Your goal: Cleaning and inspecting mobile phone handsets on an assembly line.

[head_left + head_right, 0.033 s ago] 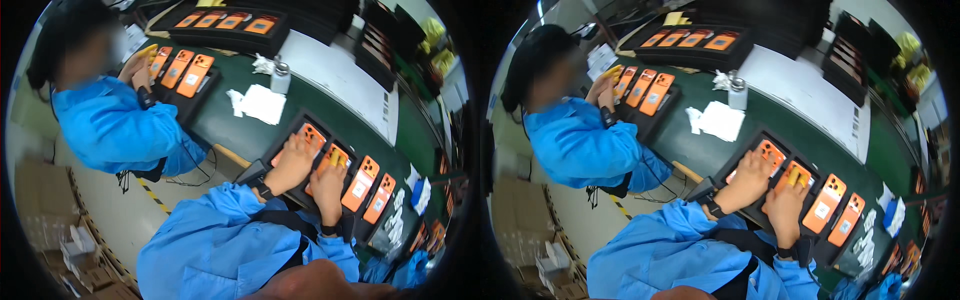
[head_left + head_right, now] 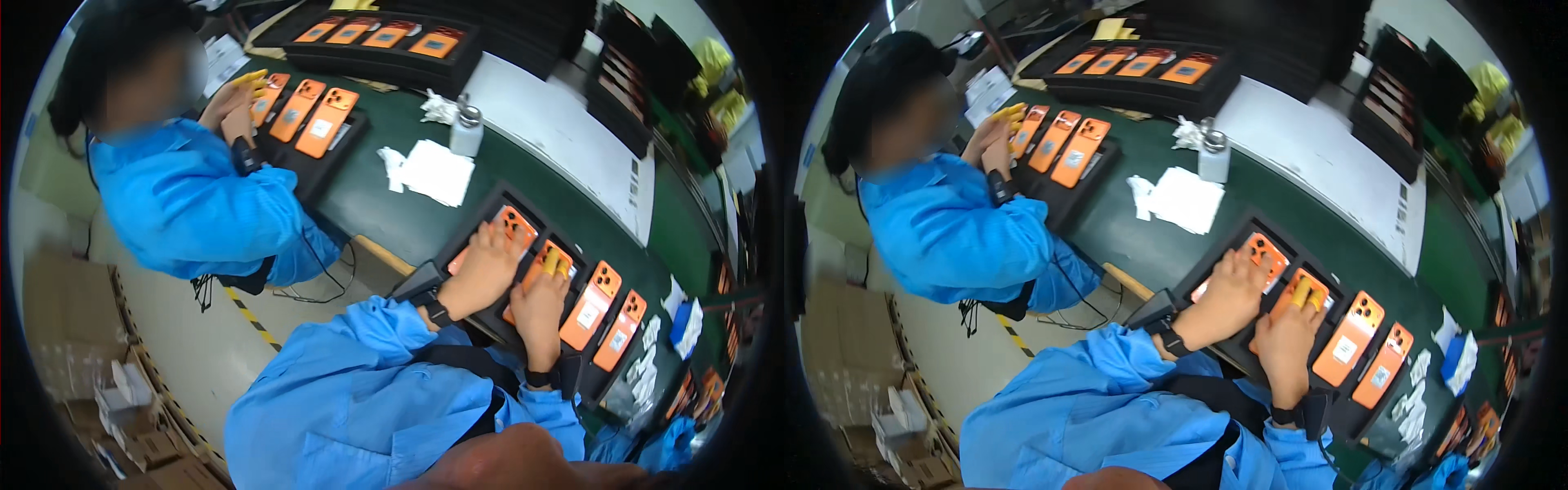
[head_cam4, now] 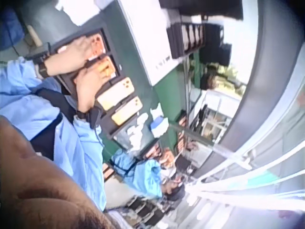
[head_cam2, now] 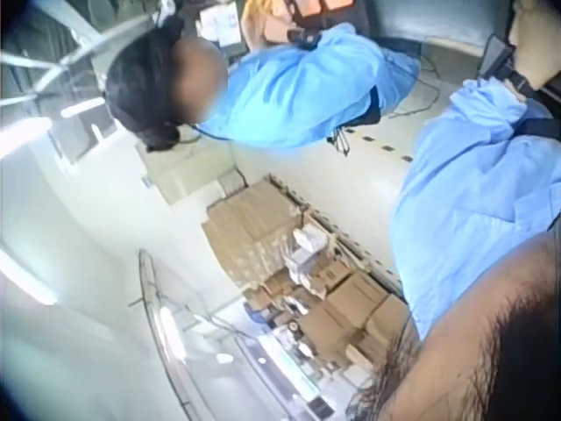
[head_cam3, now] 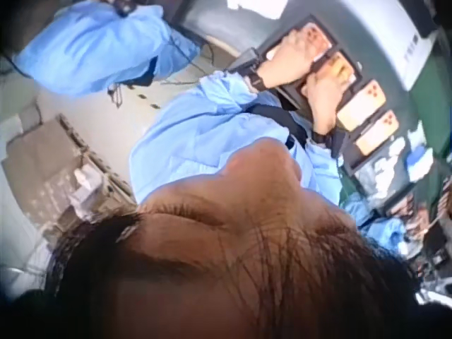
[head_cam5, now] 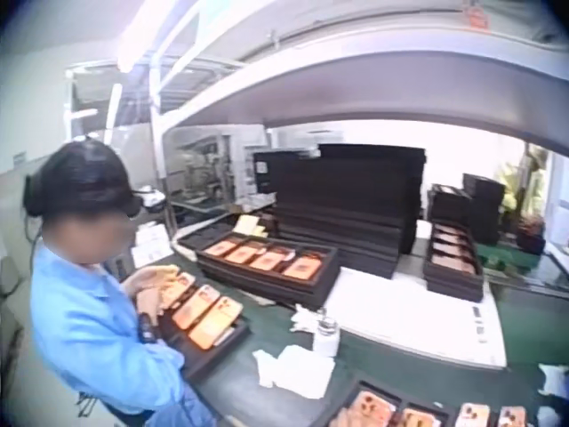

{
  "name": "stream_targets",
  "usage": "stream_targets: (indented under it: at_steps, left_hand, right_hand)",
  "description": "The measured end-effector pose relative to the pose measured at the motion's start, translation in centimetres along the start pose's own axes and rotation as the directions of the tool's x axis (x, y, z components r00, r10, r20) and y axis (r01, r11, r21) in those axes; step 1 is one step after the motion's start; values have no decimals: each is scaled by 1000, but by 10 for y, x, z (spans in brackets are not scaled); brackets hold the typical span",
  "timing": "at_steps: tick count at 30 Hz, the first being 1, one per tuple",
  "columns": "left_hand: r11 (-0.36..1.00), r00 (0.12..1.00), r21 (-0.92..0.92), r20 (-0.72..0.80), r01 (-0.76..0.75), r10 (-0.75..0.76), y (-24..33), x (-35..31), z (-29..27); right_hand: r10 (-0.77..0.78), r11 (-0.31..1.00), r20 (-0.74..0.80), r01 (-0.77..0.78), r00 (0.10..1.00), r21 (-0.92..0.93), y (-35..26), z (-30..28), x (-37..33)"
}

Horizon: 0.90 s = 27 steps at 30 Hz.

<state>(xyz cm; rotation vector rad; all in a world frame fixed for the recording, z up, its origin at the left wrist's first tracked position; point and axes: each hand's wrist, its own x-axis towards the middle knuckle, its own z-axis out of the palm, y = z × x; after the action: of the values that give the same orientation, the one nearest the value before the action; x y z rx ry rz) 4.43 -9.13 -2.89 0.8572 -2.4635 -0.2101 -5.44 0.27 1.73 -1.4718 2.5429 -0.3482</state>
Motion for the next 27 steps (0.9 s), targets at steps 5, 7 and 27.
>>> stream_targets:
  at_steps: [5,7,27]
  left_hand:
    - [995,997,-68,-30,-73,71,-12,10,-13]
    - [980,1000,-199,19,-19,23,-19,17,-25]
    - [937,999,-350,45,-3,20,-3,45,-85]
  right_hand:
    - [99,994,10,-100,995,48,1,-4,8]
    - [125,960,-43,-110,991,256,-7,-19,7]
    - [169,927,-269,-60,948,371,83,-15,-23]
